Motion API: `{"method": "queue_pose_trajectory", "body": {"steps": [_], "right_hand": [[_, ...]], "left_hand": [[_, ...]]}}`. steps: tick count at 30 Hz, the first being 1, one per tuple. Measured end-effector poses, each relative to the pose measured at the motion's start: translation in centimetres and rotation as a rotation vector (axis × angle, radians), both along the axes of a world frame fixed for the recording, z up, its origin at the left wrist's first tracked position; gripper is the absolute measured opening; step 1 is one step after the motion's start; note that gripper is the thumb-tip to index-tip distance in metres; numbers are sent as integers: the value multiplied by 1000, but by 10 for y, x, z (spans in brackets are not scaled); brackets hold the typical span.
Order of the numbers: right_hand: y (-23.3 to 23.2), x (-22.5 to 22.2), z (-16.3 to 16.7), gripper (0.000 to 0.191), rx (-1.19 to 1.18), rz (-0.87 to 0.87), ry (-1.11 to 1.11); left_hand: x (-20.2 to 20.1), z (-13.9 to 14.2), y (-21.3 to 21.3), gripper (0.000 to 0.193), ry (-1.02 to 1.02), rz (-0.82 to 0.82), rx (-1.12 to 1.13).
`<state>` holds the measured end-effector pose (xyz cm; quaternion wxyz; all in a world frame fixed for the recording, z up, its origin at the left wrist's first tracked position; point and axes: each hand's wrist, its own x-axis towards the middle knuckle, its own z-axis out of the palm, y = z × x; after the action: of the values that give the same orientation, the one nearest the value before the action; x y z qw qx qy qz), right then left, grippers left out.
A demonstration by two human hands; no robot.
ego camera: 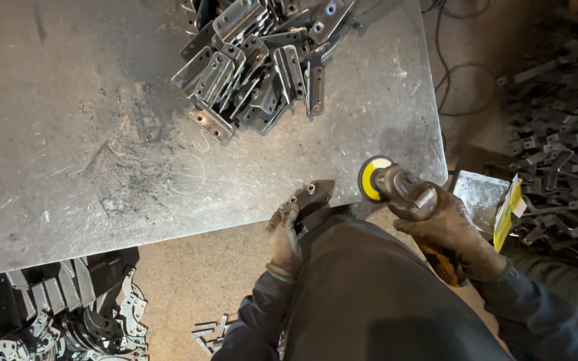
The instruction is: The person grinds metal bracket parts with an angle grinder at a work table, holding each bracket against the spinning disc while sparks fly, then places the finished bracket on the table and picks up the next one from a pile.
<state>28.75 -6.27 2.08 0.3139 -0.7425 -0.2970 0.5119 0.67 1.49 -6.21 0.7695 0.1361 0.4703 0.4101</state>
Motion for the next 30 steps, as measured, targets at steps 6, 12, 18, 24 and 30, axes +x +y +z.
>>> {"method": "queue_pose_trajectory", "body": {"steps": [6,12,18,24,30], "right_hand": [[-6,6,1,68,-60,-29,-95],[-9,6,-2,70,96,-105,196],[-4,4,0,81,47,2,-38],[-8,12,8,87,44,34,-127],[-8,4,17,94,206,-77,-50]], "left_hand": [[9,-38,-14,44,220,166,118],[5,-53,1,35,773,-386,428],[13,-43,26,35,1034,-890,681],[27,-17,20,31,648,-767,678],[43,38,-7,12,556,-616,602]]}}
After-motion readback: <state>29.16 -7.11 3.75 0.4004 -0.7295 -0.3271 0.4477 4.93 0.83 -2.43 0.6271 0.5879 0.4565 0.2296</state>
